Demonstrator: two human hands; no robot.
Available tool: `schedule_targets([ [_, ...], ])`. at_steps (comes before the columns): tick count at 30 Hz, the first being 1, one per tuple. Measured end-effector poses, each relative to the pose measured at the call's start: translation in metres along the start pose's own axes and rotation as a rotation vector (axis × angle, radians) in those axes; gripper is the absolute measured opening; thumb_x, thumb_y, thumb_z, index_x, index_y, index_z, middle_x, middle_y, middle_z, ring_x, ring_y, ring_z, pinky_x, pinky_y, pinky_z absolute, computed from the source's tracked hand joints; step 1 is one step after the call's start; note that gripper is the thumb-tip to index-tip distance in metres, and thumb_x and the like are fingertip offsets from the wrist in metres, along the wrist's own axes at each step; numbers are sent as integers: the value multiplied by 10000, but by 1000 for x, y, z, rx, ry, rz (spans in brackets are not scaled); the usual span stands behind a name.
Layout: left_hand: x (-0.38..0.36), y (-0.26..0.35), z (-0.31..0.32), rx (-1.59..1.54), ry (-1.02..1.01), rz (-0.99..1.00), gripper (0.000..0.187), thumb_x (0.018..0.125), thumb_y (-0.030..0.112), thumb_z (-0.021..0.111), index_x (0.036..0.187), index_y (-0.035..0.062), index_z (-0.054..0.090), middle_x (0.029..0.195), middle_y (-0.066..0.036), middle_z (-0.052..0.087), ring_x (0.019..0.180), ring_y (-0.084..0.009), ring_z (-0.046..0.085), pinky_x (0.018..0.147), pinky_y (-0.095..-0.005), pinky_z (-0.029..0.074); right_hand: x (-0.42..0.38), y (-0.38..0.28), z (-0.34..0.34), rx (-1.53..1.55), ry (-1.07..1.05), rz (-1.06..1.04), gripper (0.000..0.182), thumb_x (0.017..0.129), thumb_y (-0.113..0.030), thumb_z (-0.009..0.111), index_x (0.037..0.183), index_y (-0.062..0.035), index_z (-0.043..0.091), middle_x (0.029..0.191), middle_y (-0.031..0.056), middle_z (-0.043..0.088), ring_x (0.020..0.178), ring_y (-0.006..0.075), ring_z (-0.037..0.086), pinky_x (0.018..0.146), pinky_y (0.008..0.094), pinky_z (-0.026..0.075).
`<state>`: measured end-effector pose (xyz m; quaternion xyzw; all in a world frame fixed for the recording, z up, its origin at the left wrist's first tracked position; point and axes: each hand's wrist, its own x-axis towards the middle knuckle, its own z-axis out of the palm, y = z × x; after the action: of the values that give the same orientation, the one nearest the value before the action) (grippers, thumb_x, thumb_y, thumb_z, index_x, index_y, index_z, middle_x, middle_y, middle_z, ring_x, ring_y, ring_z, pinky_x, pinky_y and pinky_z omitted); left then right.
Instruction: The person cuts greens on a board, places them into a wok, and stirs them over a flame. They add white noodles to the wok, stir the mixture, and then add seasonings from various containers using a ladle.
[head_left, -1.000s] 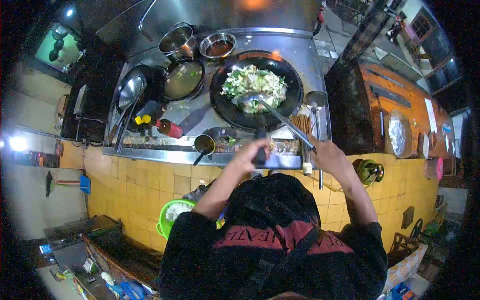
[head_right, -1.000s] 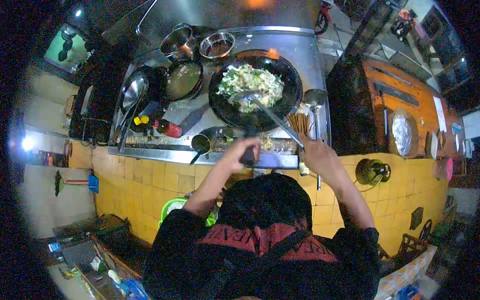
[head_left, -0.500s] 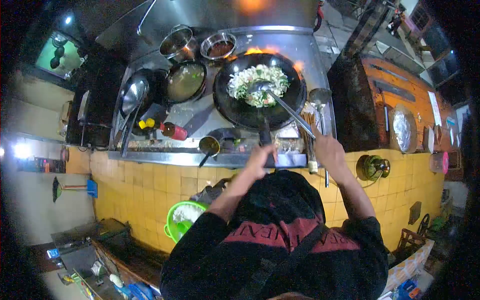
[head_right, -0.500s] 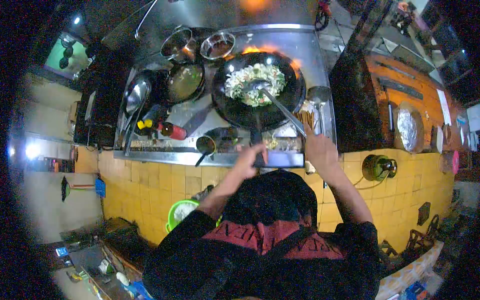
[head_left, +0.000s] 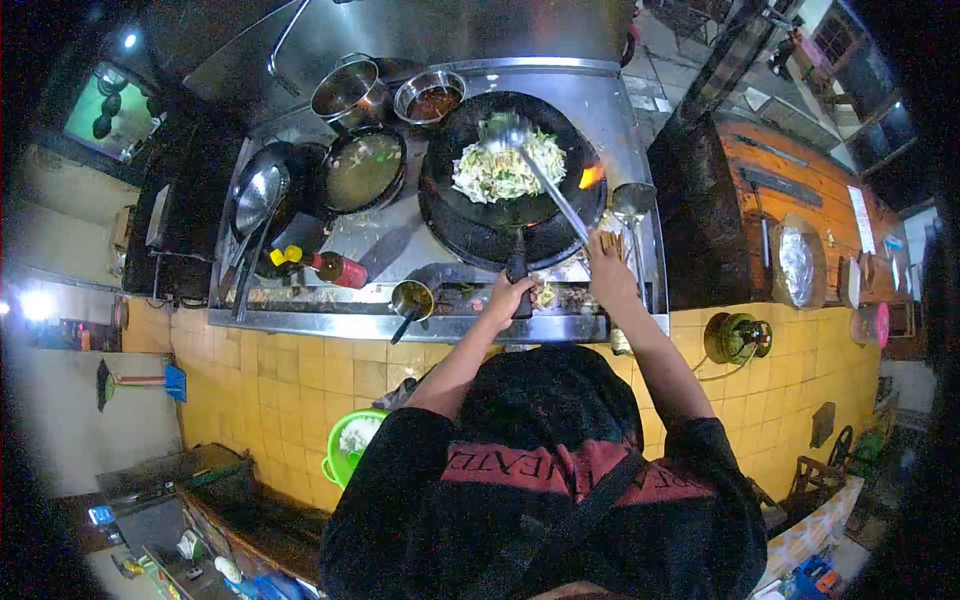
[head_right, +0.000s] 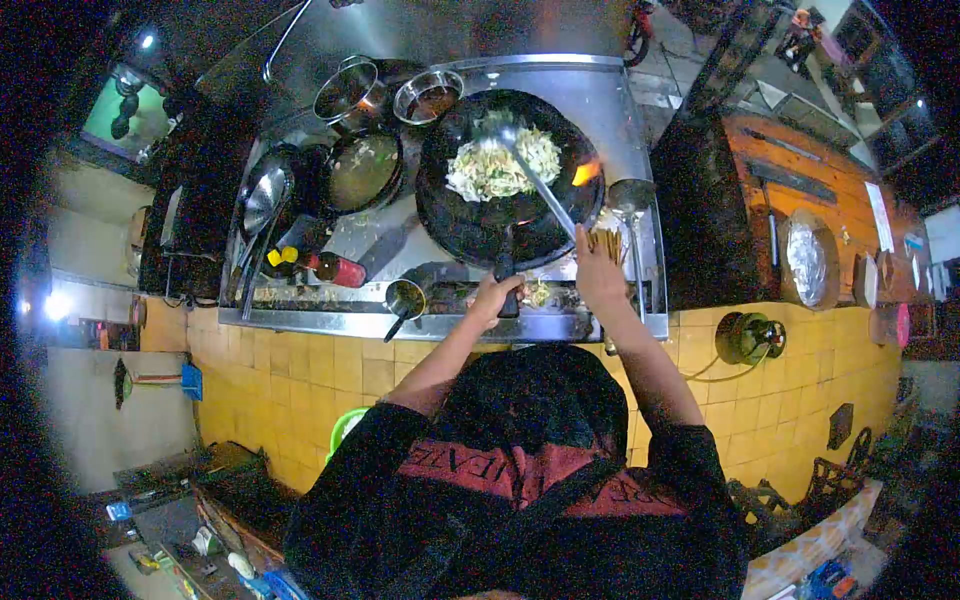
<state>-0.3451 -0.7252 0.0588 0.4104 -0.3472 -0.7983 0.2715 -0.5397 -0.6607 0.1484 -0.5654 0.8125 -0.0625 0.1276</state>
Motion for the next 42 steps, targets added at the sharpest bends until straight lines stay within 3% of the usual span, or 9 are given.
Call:
schedule_targets([
  [7, -6, 7, 5, -57, 79, -58, 215, 778, 62, 617, 909, 42, 448, 663, -63, 536, 513, -150, 535, 447, -291, 468, -16, 8, -42, 157, -42, 112, 501, 817, -102, 463, 1294, -67, 317, 811, 245, 600, 706, 390, 606, 661, 455, 507],
  [10, -4, 4, 3, -84, 75, -28, 211, 776, 80, 628, 887, 39, 453, 662, -58, 540, 507, -144, 533, 443, -279, 466, -2, 12, 64, 385, 171, 8, 369, 839, -172, 487, 1154, 18, 457, 754, 227, 598, 604, 394, 577, 566, 452, 477],
  [13, -10, 15, 9, -35, 60, -33, 210, 772, 89, 637, 880, 40, 464, 659, -55, 544, 506, -141, 533, 439, -277, 468, 3, -9, 0, 987, -146, 123, 343, 845, -181, 500, 1094, 55, 506, 791, 243, 580, 592, 371, 562, 569, 401, 465],
  [19, -12, 20, 7, -43, 42, -30, 178, 763, 73, 638, 863, 33, 498, 649, -55, 545, 501, -137, 532, 440, -279, 475, -25, 15, -75, 286, 77, -423, 443, 821, -166, 518, 1240, -52, 426, 855, 261, 593, 716, 406, 589, 689, 454, 484],
  [23, -4, 21, 3, 99, 30, -106, 278, 801, 186, 605, 1019, 40, 513, 731, -53, 586, 535, -119, 539, 470, -245, 468, -22, -25, -63, 118, -203, 16, 460, 819, -171, 532, 1244, -30, 426, 907, 283, 572, 878, 436, 548, 745, 475, 450],
  [29, -39, 49, 75, -72, 307, -179, 230, 856, 224, 526, 697, 58, 542, 591, -45, 538, 509, -164, 526, 513, -285, 461, -18, -7, -107, 199, -283, -146, 514, 769, -113, 587, 1252, -56, 421, 885, 280, 569, 842, 398, 566, 717, 441, 454],
  [33, -110, 107, 120, -473, -232, -332, 222, 840, 198, 541, 671, 56, 522, 594, -62, 536, 521, -191, 541, 524, -317, 474, -42, -2, -144, -80, -276, -210, 515, 776, -144, 581, 1263, -107, 419, 960, 254, 577, 880, 422, 555, 793, 461, 457],
  [37, -54, 59, 63, -449, -47, -228, 183, 833, 195, 554, 733, 45, 525, 600, -53, 535, 496, -157, 522, 493, -296, 462, -54, 7, -132, 130, -241, -422, 494, 775, -117, 589, 1232, -17, 430, 936, 255, 576, 897, 395, 549, 795, 422, 441],
  [42, -134, 65, 106, -190, -27, -229, 153, 823, 172, 558, 757, 37, 531, 602, -63, 538, 520, -158, 537, 480, -277, 446, -75, -22, -139, -17, -295, -34, 506, 775, -121, 587, 1251, -67, 428, 818, 260, 583, 789, 422, 564, 731, 467, 458],
])
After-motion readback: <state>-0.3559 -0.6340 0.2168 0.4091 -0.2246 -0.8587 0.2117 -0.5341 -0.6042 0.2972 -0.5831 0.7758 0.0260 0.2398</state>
